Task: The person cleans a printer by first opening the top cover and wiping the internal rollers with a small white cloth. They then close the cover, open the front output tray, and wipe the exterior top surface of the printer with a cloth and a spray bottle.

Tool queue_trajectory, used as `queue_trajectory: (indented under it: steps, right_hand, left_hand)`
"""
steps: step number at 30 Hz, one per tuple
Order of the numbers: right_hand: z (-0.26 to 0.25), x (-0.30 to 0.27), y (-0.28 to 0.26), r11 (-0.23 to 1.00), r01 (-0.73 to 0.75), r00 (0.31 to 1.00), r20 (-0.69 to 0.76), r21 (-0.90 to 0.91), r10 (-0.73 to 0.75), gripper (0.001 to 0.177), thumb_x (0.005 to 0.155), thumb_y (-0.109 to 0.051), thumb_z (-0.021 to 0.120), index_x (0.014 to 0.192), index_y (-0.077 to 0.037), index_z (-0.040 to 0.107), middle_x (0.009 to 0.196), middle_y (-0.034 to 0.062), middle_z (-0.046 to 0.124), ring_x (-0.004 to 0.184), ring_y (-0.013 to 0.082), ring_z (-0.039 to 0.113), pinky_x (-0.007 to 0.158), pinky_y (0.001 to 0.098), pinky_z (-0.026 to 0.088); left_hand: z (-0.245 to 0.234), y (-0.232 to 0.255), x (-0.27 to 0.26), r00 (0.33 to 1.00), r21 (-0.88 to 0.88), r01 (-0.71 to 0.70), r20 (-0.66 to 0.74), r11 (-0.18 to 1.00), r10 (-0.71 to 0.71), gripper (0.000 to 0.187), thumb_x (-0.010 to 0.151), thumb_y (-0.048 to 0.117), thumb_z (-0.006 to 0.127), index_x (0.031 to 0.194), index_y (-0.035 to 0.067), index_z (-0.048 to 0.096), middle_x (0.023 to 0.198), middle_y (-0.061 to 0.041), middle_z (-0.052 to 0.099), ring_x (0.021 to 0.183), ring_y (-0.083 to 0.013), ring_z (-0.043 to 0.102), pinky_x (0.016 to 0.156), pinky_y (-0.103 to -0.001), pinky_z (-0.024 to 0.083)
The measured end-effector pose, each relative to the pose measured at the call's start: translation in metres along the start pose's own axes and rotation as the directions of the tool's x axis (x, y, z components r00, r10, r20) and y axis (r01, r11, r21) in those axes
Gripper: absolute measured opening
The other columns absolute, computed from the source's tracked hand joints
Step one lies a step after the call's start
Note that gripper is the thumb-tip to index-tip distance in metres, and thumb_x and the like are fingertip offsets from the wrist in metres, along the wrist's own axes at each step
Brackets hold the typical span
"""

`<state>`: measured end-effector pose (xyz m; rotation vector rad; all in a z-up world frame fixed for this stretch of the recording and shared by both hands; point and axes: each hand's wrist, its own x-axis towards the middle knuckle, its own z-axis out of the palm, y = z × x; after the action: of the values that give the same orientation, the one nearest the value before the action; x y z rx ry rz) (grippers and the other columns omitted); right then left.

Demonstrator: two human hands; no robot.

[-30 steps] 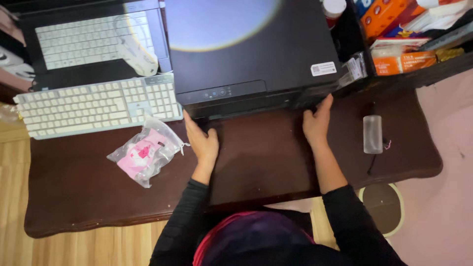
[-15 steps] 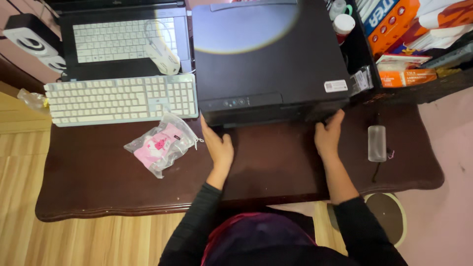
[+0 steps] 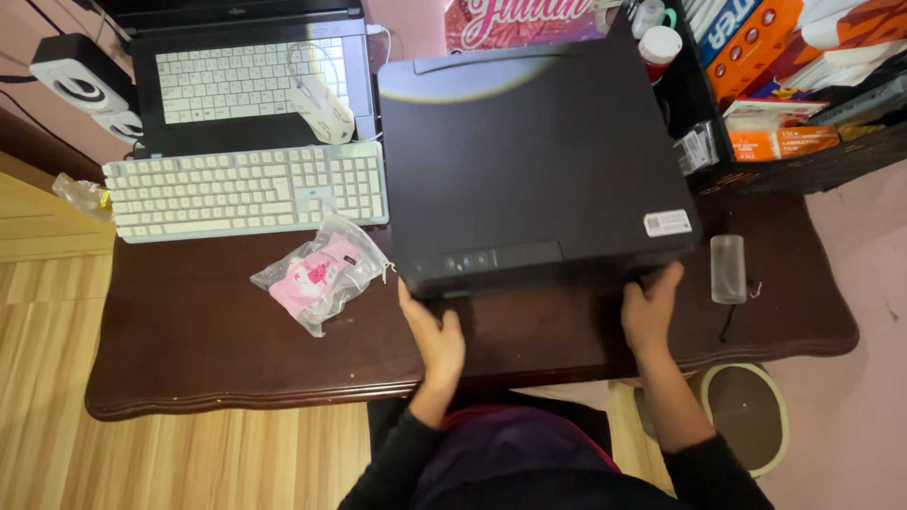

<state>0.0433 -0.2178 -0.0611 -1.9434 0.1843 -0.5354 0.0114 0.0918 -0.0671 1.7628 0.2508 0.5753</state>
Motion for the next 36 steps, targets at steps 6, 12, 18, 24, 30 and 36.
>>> queue_trajectory:
  steps: [6, 12, 18, 24, 30, 36]
  right_hand:
    - [-0.016, -0.032, -0.018, 0.989, -0.052, 0.999, 0.003, 0.138, 0.052, 0.056, 0.082, 0.01, 0.045, 0.137, 0.001, 0.034, 0.134, 0.0193, 0.053, 0.131, 0.0278, 0.05, 0.115, 0.0343, 0.035]
    - [-0.036, -0.072, -0.034, 0.944, -0.325, 0.946, -0.003, 0.05, 0.326, 0.062, 0.084, 0.008, 0.045, 0.142, -0.004, 0.031, 0.138, 0.0168, 0.049, 0.129, 0.0275, 0.047, 0.109, 0.0354, 0.034]
    - [-0.039, -0.094, -0.034, 0.986, -0.105, 0.994, 0.035, 0.133, 0.101, 0.065, 0.082, 0.015, 0.043, 0.144, 0.0, 0.031, 0.142, 0.0193, 0.047, 0.137, 0.0279, 0.046, 0.116, 0.0346, 0.035]
    - [-0.046, -0.116, -0.025, 0.99, -0.075, 0.997, 0.022, 0.117, 0.073, 0.077, 0.08, 0.018, 0.042, 0.154, 0.0, 0.027, 0.143, 0.0168, 0.044, 0.133, 0.0253, 0.045, 0.109, 0.0336, 0.037]
    - [-0.063, -0.11, -0.016, 0.99, -0.141, 0.988, 0.06, 0.01, 0.14, 0.043, 0.096, 0.008, 0.046, 0.139, 0.001, 0.044, 0.127, 0.0158, 0.057, 0.111, 0.0227, 0.061, 0.09, 0.034, 0.053]
    - [-0.097, -0.072, -0.012, 0.939, -0.006, 1.0, -0.024, -0.344, -0.002, 0.039, 0.089, 0.006, 0.055, 0.127, 0.005, 0.06, 0.105, 0.0176, 0.067, 0.094, 0.0224, 0.067, 0.082, 0.0344, 0.052]
  left_hand:
    - [-0.024, -0.001, -0.034, 0.995, -0.189, 0.072, 0.078, 0.979, -0.058, 0.09, 0.074, -0.012, 0.048, 0.157, -0.006, 0.015, 0.156, -0.026, 0.029, 0.151, -0.0347, 0.03, 0.126, -0.04, 0.019]
    - [-0.056, 0.005, -0.06, 0.972, -0.204, 0.182, 0.185, 0.962, -0.144, 0.086, 0.073, -0.014, 0.044, 0.154, -0.004, 0.016, 0.155, -0.025, 0.031, 0.153, -0.0329, 0.029, 0.124, -0.039, 0.019]
    - [-0.072, 0.0, -0.07, 0.955, -0.197, 0.264, 0.192, 0.944, -0.227, 0.085, 0.076, -0.014, 0.045, 0.155, 0.0, 0.016, 0.157, -0.024, 0.033, 0.153, -0.0323, 0.029, 0.12, -0.038, 0.022]
    - [-0.092, -0.002, -0.082, 0.932, -0.264, 0.335, 0.23, 0.904, -0.279, 0.086, 0.078, -0.015, 0.044, 0.156, 0.002, 0.012, 0.159, -0.023, 0.032, 0.154, -0.0325, 0.027, 0.12, -0.039, 0.023]
    - [-0.105, -0.014, -0.087, 0.913, -0.198, 0.365, 0.267, 0.91, -0.308, 0.087, 0.079, -0.013, 0.046, 0.158, 0.004, 0.014, 0.158, -0.019, 0.031, 0.149, -0.0311, 0.034, 0.116, -0.039, 0.031]
    - [-0.123, -0.009, -0.052, 0.98, -0.043, 0.199, -0.006, 0.979, -0.199, 0.046, 0.099, -0.006, 0.053, 0.145, -0.002, 0.048, 0.141, -0.017, 0.053, 0.128, -0.0277, 0.053, 0.112, -0.039, 0.042]
